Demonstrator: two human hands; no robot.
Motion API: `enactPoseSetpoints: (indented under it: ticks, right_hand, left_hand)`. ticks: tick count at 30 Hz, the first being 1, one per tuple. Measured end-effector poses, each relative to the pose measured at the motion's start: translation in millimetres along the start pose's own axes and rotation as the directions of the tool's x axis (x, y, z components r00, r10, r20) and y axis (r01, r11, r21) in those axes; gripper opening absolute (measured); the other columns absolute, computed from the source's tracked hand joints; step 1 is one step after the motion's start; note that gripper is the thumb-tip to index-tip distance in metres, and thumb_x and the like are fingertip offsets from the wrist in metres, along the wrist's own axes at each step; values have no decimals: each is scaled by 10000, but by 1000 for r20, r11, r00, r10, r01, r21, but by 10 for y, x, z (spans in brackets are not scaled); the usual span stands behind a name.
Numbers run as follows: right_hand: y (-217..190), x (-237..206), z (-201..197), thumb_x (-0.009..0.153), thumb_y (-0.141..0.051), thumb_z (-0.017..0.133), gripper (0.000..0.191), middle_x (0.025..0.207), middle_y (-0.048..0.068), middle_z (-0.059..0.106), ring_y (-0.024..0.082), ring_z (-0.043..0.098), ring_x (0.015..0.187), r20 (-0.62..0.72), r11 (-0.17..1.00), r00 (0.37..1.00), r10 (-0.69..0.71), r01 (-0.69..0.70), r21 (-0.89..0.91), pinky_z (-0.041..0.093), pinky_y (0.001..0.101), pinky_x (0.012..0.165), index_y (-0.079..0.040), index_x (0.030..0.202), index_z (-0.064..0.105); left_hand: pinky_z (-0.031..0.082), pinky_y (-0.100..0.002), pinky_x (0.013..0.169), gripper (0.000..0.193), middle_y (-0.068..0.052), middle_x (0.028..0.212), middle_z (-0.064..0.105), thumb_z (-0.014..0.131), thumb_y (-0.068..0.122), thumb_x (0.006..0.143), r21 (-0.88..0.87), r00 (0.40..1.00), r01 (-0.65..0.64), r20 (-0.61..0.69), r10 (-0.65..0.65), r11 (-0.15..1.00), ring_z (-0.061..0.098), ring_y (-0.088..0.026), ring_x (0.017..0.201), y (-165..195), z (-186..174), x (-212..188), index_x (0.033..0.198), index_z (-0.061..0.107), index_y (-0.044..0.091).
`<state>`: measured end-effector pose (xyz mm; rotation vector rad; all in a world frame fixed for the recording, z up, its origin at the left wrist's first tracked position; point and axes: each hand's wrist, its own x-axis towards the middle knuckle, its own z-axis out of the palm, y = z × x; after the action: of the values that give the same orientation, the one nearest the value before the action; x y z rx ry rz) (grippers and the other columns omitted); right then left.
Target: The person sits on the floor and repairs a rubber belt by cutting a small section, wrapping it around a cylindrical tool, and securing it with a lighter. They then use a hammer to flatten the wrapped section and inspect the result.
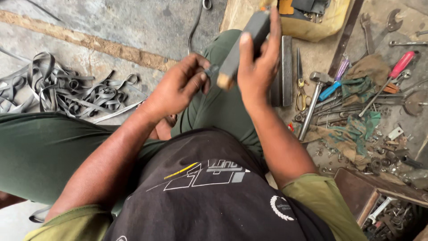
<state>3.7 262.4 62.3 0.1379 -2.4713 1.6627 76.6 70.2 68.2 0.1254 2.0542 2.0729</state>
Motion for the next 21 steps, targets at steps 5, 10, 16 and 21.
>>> enactPoseSetpoints:
  ticks: [5, 10, 16, 21]
  right_hand:
    - [-152, -508, -83, 1023, -300, 641, 683, 1395, 220, 626, 102, 676, 805, 402, 961, 879, -256, 276, 8, 549, 265, 720, -4, 1567, 354]
    - [74, 75, 41, 1035, -338, 637, 692, 1076, 116, 736, 137, 705, 814, 78, 1000, 997, -28, 28, 1, 567, 297, 668, -26, 1591, 366]
    - [-74, -452, -114, 1157, -335, 606, 591, 1274, 161, 675, 148, 728, 999, 264, 957, 921, -288, 286, 45, 607, 293, 831, -67, 1600, 321]
    - [-13, -88, -12, 1083, -290, 653, 659, 1002, 104, 715, 145, 697, 856, 195, 997, 978, -77, 75, 22, 575, 311, 725, -23, 1617, 374]
  left_hand:
    - [532, -285, 807, 158, -52, 956, 643, 503, 36, 1076, 98, 999, -21, -27, 24, 995, 612, -109, 883, 54, -97, -3, 1229, 538, 20]
    - [509, -278, 802, 144, -40, 912, 601, 484, 41, 1094, 72, 998, -40, 45, 37, 997, 578, -102, 862, -18, 140, 18, 1230, 526, 22]
    - [495, -268, 815, 173, -25, 908, 596, 481, 52, 1099, -84, 999, 38, -13, -39, 996, 563, -94, 863, -45, -40, 21, 1261, 534, 22]
    - [494, -252, 829, 180, -13, 959, 600, 473, 49, 1090, -27, 998, -44, 54, 45, 999, 558, -87, 897, -34, 156, 19, 1258, 525, 12]
